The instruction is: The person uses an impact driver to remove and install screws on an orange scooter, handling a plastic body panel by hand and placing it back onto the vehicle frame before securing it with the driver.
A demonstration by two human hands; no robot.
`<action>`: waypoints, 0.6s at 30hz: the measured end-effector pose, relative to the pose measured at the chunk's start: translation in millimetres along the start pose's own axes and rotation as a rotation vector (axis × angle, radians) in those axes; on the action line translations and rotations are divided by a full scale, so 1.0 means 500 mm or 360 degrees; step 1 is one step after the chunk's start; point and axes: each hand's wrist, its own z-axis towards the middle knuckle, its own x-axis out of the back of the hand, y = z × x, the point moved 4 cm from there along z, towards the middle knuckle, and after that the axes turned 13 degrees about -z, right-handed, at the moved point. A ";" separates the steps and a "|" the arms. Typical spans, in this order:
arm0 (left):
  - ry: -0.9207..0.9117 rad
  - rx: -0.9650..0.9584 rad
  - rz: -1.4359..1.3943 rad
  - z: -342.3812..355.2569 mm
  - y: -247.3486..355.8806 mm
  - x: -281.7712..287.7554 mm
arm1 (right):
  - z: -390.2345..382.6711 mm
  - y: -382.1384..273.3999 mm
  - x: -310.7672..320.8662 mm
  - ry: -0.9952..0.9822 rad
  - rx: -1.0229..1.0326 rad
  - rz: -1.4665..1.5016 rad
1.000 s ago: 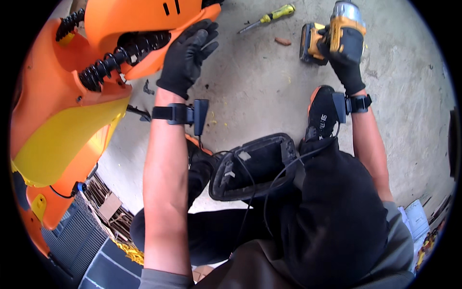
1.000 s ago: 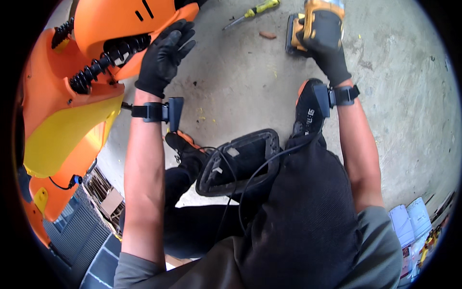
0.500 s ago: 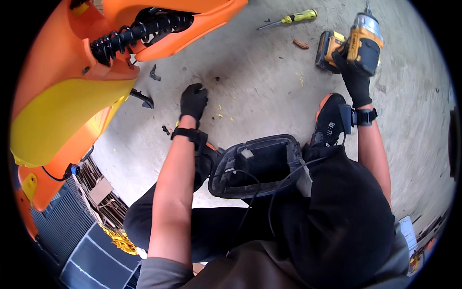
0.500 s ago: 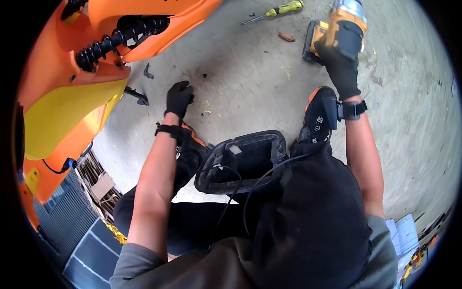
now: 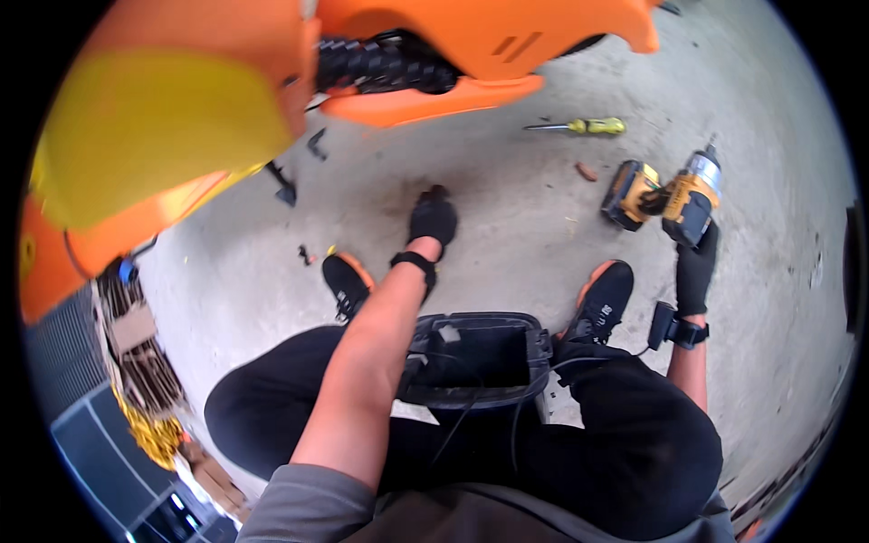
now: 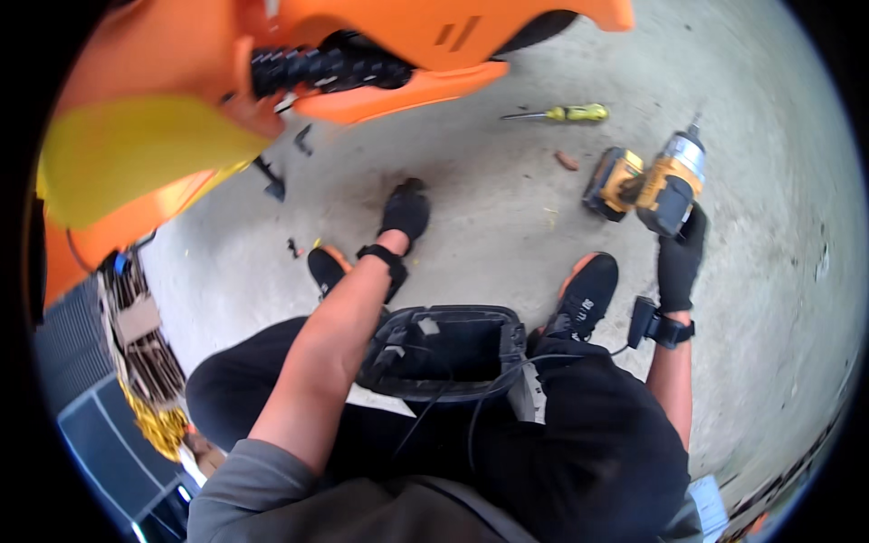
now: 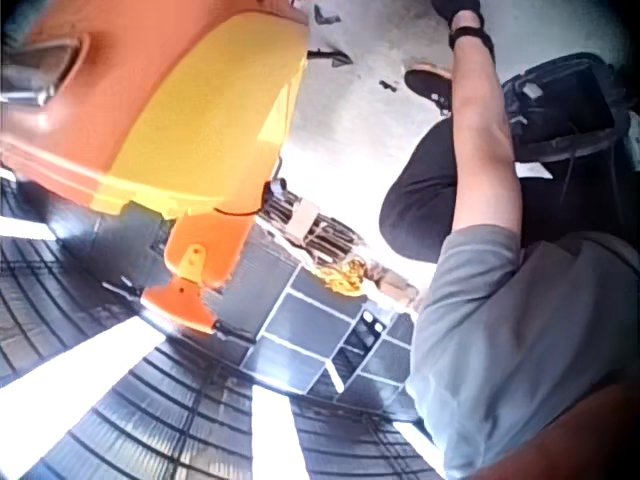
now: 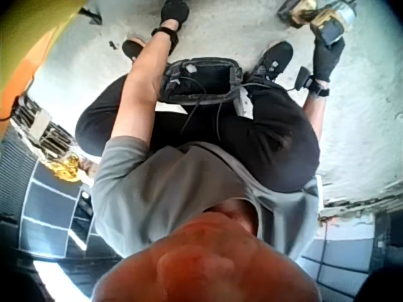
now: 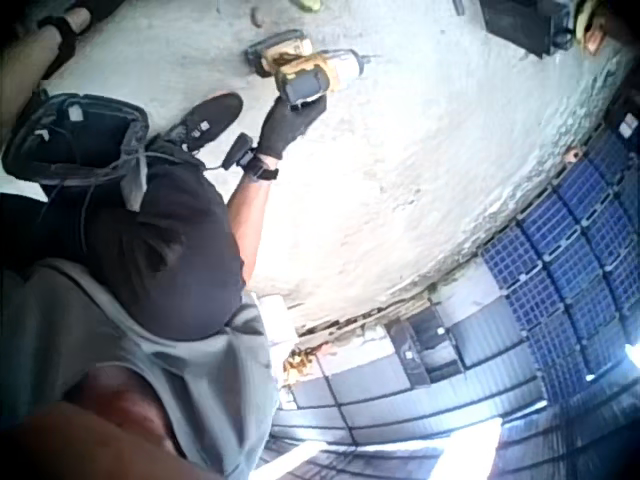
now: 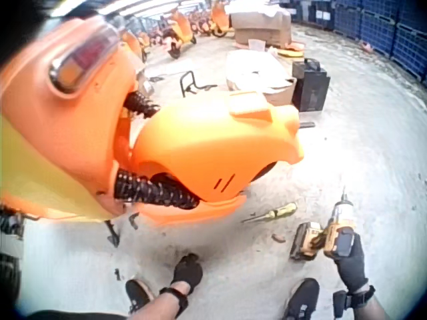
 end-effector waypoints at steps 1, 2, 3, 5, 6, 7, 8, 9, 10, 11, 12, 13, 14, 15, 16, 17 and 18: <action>-0.0156 0.0116 -0.0069 -0.002 0.053 0.014 | 0.012 0.026 0.030 0.0231 0.0148 -0.0021; -0.0086 0.0143 -0.0236 -0.022 0.063 0.034 | 0.026 0.048 0.049 0.0308 0.0167 0.0123; -0.0021 0.0156 -0.0411 -0.040 0.072 0.047 | 0.035 0.056 0.064 0.0389 0.0179 0.0259; -0.0205 0.0525 -0.1020 -0.074 0.098 0.049 | 0.055 0.006 0.103 0.0502 0.0216 0.0481; -0.0299 0.0763 -0.1317 -0.084 0.152 0.082 | 0.078 -0.026 0.140 0.0571 0.0325 0.0557; -0.0328 0.0773 -0.1445 -0.096 0.168 0.110 | 0.089 -0.082 0.151 0.0589 0.0372 0.0692; -0.0371 0.0769 -0.1495 -0.103 0.179 0.126 | 0.098 -0.147 0.164 0.0545 0.0491 0.0714; -0.0432 0.0744 -0.1561 -0.105 0.199 0.136 | 0.102 -0.216 0.187 0.0522 0.0623 0.0716; -0.0506 0.0696 -0.1793 -0.109 0.201 0.150 | 0.101 -0.288 0.194 0.0473 0.0720 0.0646; -0.0608 0.0625 -0.2044 -0.103 0.209 0.155 | 0.100 -0.357 0.205 0.0444 0.0826 0.0546; -0.0752 0.0492 -0.2289 -0.097 0.240 0.179 | 0.099 -0.418 0.220 0.0364 0.0936 0.0561; -0.0759 0.0456 -0.2302 -0.091 0.282 0.201 | 0.095 -0.472 0.238 0.0283 0.1041 0.0549; -0.0784 0.0411 -0.2374 -0.093 0.311 0.231 | 0.089 -0.518 0.236 0.0114 0.1151 0.0496; -0.0806 0.0365 -0.2442 -0.094 0.342 0.266 | 0.077 -0.565 0.235 -0.0055 0.1257 0.0443; -0.0815 0.0313 -0.2506 -0.093 0.388 0.297 | 0.052 -0.614 0.243 -0.0109 0.1415 0.0329; -0.0804 0.0289 -0.2555 -0.103 0.422 0.332 | 0.023 -0.652 0.238 -0.0186 0.1559 0.0236; -0.0830 0.0146 -0.2598 -0.120 0.451 0.364 | -0.002 -0.670 0.230 -0.0180 0.1632 0.0151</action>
